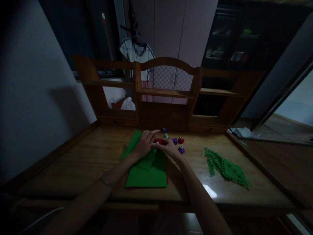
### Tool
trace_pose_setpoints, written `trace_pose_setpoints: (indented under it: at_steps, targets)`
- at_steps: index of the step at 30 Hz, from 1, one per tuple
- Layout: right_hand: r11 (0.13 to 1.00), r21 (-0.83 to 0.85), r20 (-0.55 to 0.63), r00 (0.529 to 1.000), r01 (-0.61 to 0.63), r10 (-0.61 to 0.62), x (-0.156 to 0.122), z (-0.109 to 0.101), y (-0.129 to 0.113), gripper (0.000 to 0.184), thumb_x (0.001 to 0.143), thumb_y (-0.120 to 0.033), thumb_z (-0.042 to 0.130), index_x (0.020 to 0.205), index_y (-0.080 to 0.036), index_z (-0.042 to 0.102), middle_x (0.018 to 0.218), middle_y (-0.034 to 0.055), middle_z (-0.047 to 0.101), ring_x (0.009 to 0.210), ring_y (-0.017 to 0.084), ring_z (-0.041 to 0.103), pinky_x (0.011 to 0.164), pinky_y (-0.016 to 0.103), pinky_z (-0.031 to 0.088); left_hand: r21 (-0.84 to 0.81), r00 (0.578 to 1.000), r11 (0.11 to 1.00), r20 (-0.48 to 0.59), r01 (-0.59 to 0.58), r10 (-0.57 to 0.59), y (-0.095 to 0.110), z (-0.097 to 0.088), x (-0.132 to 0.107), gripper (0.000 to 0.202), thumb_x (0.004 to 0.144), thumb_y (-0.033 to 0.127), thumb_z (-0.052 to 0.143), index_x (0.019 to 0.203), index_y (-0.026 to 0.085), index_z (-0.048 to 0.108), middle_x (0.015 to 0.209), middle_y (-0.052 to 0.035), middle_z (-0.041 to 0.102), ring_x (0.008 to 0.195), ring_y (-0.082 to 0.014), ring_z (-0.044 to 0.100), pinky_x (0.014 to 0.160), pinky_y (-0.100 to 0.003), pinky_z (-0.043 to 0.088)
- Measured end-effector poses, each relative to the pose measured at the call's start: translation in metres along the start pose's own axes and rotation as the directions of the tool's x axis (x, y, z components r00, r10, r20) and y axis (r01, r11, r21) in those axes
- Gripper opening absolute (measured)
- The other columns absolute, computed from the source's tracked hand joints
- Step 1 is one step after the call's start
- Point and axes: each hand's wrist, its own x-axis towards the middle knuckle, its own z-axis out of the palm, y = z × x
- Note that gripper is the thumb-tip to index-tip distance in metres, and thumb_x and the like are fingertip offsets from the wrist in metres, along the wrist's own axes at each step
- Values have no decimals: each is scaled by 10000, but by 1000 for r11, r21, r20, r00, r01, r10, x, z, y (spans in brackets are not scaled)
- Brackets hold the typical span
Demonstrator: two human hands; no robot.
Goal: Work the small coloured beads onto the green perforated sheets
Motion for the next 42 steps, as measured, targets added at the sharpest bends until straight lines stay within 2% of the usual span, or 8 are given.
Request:
trace_pose_setpoints:
  at_steps: [12, 27, 42]
  targets:
    - [1000, -2, 20, 1000, 22, -22, -2, 0, -6, 392, 705, -526, 635, 859, -166, 625, 707, -7, 534, 634, 123, 493, 587, 245, 388, 2, 1000, 1000, 19, -1, 1, 0, -1, 0, 375, 919, 173, 346, 1285, 208, 421, 1093, -72, 564, 978, -196, 478, 927, -364, 356]
    - [999, 40, 6, 1000, 0, 0, -2, 1, -4, 408, 716, -526, 630, 932, -180, 631, 706, 0, 566, 628, 128, 521, 586, 249, 403, -53, 1000, 998, 13, 16, -15, 2, -2, 0, 374, 928, 198, 343, 1293, 228, 423, 1061, -69, 561, 978, -199, 473, 932, -373, 354]
    - [998, 52, -13, 1000, 18, -17, -5, 2, -8, 338, 744, -506, 610, 849, -185, 631, 721, 3, 567, 632, 130, 509, 617, 263, 396, -89, 1000, 996, 0, 23, -23, 4, 0, 1, 386, 914, 174, 366, 1291, 234, 427, 1007, -58, 573, 948, -197, 488, 923, -368, 359]
